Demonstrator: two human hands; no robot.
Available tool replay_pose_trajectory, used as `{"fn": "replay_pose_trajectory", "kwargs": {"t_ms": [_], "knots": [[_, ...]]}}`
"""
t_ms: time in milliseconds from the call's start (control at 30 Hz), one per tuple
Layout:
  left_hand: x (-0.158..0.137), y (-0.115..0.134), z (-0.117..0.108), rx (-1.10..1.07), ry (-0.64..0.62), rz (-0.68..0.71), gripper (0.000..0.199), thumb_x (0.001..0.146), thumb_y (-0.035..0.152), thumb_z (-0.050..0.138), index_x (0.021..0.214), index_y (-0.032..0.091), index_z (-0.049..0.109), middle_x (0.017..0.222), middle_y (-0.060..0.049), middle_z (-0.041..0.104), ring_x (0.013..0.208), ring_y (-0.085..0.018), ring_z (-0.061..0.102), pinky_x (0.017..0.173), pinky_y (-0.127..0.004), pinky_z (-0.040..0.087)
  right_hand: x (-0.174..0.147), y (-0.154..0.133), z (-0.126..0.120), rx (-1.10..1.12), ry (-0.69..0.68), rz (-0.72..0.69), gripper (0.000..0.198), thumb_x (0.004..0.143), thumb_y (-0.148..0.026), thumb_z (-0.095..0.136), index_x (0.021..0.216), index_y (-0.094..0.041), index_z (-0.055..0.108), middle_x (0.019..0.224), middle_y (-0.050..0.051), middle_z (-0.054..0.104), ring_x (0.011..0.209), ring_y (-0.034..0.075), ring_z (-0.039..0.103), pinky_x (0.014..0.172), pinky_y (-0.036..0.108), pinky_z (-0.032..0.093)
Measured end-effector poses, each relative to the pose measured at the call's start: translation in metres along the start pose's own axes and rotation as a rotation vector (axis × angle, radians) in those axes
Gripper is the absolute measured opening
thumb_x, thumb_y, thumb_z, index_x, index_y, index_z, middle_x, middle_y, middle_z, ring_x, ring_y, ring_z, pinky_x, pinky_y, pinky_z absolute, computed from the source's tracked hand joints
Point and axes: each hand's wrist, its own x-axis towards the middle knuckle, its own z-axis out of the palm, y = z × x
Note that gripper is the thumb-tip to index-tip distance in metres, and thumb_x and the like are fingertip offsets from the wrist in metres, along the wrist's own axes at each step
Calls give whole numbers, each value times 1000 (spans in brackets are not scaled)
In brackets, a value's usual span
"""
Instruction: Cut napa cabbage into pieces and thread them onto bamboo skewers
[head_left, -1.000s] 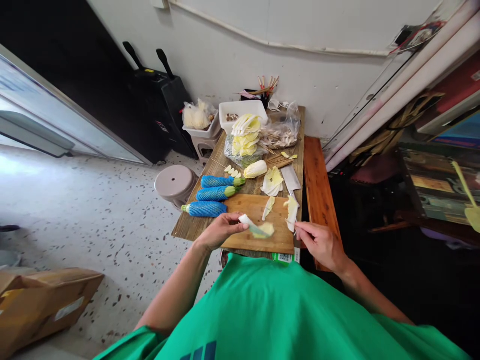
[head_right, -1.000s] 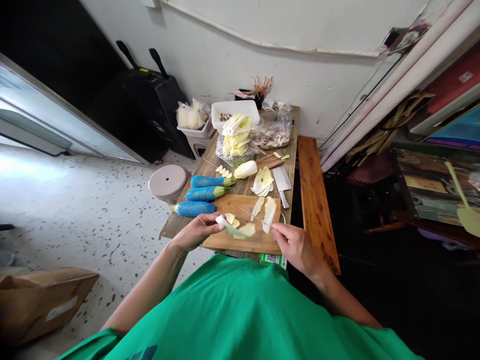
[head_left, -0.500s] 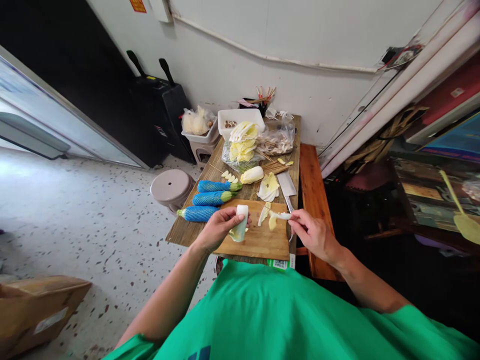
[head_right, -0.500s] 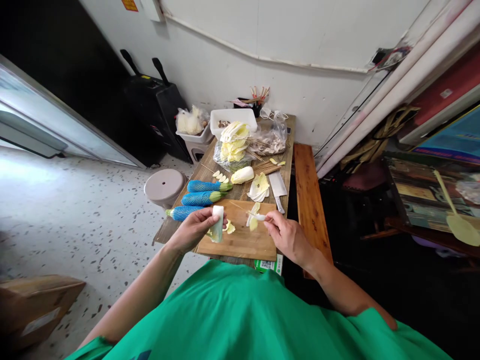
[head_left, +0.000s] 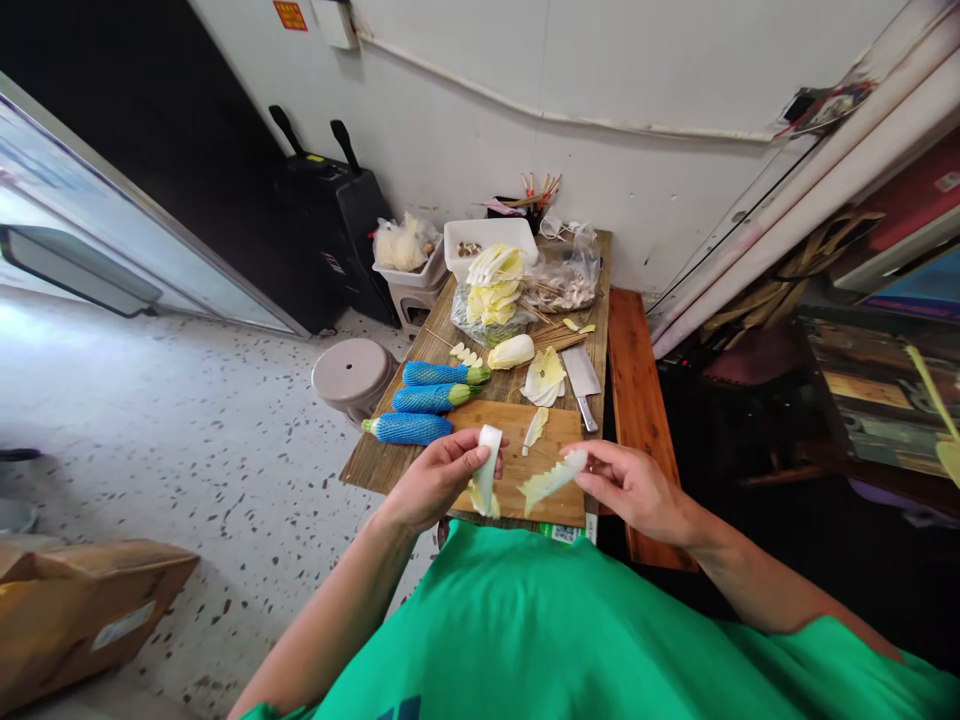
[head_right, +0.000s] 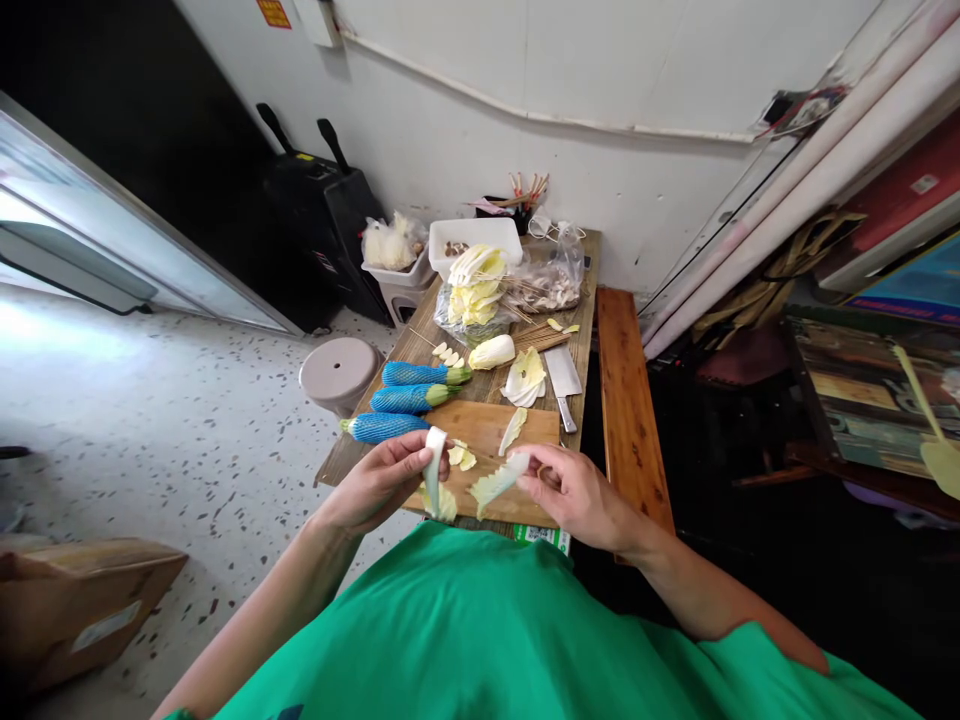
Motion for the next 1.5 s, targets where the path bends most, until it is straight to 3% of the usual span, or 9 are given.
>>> {"fn": "replay_pose_trajectory", "kwargs": {"t_ms": [100, 200, 267, 400, 600, 800, 1000, 1333, 1500], "knots": [[-1, 0, 0, -38, 37, -27, 19, 72, 29, 68, 81, 12, 65, 70, -4, 63, 64, -11, 54, 63, -23, 38, 3, -2, 0, 71, -95, 33, 36, 88, -36, 46, 120, -18, 49, 68, -2, 55, 52, 8, 48, 50, 19, 40], [-2, 1, 2, -85, 55, -31, 18, 71, 29, 68, 78, 12, 64, 71, -4, 64, 66, -12, 54, 66, -24, 39, 9, -5, 3, -2, -70, -128, 25, 89, -32, 43, 92, -16, 62, 79, 3, 59, 72, 13, 55, 66, 22, 44], [-3, 3, 4, -101, 51, -28, 18, 71, 28, 68, 78, 11, 65, 70, -4, 63, 66, -12, 55, 66, -23, 39, 12, -7, 5, -52, -30, -169, 21, 87, -28, 45, 88, -16, 61, 86, 5, 60, 77, 14, 55, 69, 23, 44], [-4, 4, 4, -119, 33, -59, 21, 71, 28, 68, 83, 11, 66, 67, -4, 63, 62, -11, 53, 63, -22, 39, 16, -10, 9, -46, -54, -43, 23, 85, -23, 47, 104, -17, 58, 72, 0, 60, 57, 9, 51, 51, 18, 40], [-2, 1, -1, -142, 70, -65, 19, 70, 28, 69, 78, 11, 66, 68, -4, 64, 63, -10, 55, 62, -21, 41, 22, -17, 11, 12, -15, -48, 26, 85, -31, 49, 73, -15, 65, 67, 1, 63, 64, 11, 56, 60, 20, 43], [-1, 3, 1, -92, 77, -68, 19, 75, 30, 65, 77, 11, 66, 72, -6, 66, 64, -13, 58, 63, -23, 43, 24, -21, 7, 178, -180, -194, 28, 86, -35, 51, 87, -14, 69, 85, 6, 68, 79, 14, 61, 71, 23, 46], [2, 2, 3, -34, 101, -101, 20, 68, 30, 71, 73, 11, 67, 68, -6, 67, 64, -15, 61, 64, -26, 46, 29, -10, 8, 10, -36, -48, 26, 83, -25, 51, 102, -17, 68, 73, 2, 70, 64, 12, 62, 63, 21, 47], [10, 2, 4, -21, 67, -99, 23, 72, 29, 67, 89, 13, 68, 85, -8, 68, 68, -14, 61, 63, -24, 46, 36, -4, 1, -1, -57, -21, 24, 81, -21, 51, 95, -16, 69, 91, 5, 70, 80, 15, 63, 69, 23, 48], [12, 0, 0, -24, 68, -87, 22, 74, 29, 65, 88, 13, 68, 86, -8, 68, 67, -13, 60, 62, -23, 44, 37, -4, 2, -3, -29, 8, 18, 80, -21, 53, 86, -16, 69, 81, 3, 68, 72, 13, 62, 61, 21, 46]]}}
